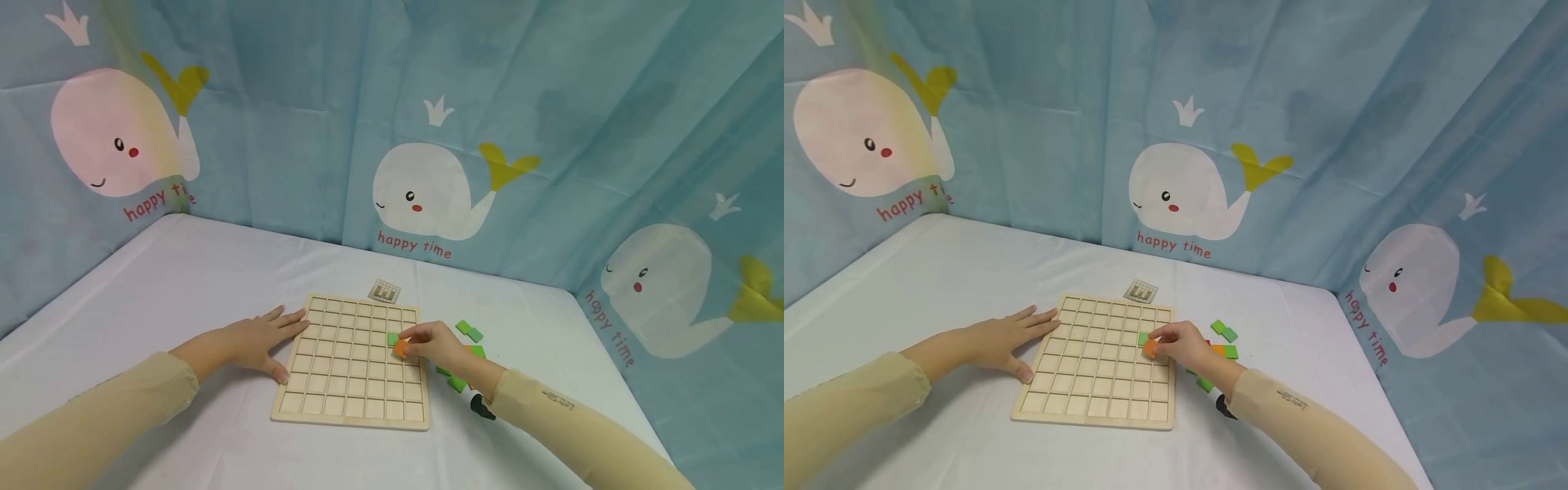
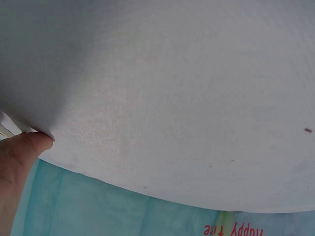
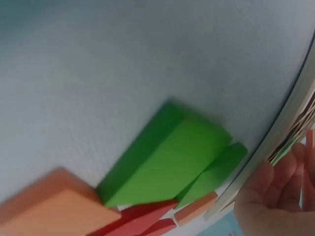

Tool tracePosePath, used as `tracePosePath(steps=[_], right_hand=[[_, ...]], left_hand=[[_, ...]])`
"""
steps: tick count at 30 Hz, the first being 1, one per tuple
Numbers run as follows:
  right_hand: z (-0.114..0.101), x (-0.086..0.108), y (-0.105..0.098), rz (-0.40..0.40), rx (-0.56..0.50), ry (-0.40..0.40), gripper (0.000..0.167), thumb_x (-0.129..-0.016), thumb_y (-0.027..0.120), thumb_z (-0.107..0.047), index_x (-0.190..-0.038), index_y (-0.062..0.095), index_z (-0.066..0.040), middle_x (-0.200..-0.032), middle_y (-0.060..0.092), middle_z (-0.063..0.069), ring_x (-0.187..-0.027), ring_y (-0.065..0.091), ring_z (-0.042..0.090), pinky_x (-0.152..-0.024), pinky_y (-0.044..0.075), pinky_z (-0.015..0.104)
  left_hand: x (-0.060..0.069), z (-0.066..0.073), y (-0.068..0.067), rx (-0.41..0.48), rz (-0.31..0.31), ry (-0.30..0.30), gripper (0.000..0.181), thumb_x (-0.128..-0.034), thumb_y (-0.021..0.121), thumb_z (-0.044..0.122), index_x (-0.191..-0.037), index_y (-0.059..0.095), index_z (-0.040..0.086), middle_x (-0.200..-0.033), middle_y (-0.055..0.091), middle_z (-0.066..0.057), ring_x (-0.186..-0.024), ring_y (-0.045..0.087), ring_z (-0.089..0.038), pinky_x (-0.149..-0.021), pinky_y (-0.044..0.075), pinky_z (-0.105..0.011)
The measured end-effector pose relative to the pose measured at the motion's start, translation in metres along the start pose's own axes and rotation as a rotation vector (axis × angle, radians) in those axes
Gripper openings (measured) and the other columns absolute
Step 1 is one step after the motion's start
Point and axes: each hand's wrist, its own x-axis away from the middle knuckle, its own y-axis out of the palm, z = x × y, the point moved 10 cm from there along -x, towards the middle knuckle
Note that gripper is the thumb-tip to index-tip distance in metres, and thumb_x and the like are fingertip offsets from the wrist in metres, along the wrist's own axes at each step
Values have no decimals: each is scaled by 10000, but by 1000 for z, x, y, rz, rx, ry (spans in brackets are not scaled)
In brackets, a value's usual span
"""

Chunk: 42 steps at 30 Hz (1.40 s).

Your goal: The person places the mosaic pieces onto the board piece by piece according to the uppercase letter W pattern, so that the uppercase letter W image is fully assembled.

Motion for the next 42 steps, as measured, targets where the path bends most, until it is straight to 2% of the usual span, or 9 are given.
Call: tracePosePath(steps=[11,24,32,42], right_hand=[[0,-4,9,-33,74,-3,163,-887,693,-29,-1043,737,-9,-919,655,19,-794,546,121,-662,464,266],[4,-7,13,-74,26,50,175,-878,693,-9,-1047,741,1,-901,665,22,-803,581,112,-686,484,270],[4,-8,16,-88,38,39,197,-872,695,7,-1064,737,6,-949,699,24,-858,612,109,-738,509,280],[9,-9,13,-65,-2,89,214,-857,713,4,-1069,743,-8,-996,686,46,-900,600,133,-746,487,281]], left_hand=[[0,0,0,-13,-3,0,1078,-724,649,681,-1522,296,48,-1596,168,-165,-1398,136,-531,-978,284,-718],[1,4,-2,-2,-11,0,1067,-734,661,662,-1519,295,39,-1593,165,-175,-1396,133,-535,-976,269,-730],[0,1,1,-8,-17,-5,1071,-731,667,659,-1522,290,43,-1596,158,-173,-1398,124,-534,-972,263,-737],[1,1,0,-20,-12,-2,1064,-732,677,650,-1518,298,40,-1592,166,-179,-1393,130,-541,-967,269,-738]])
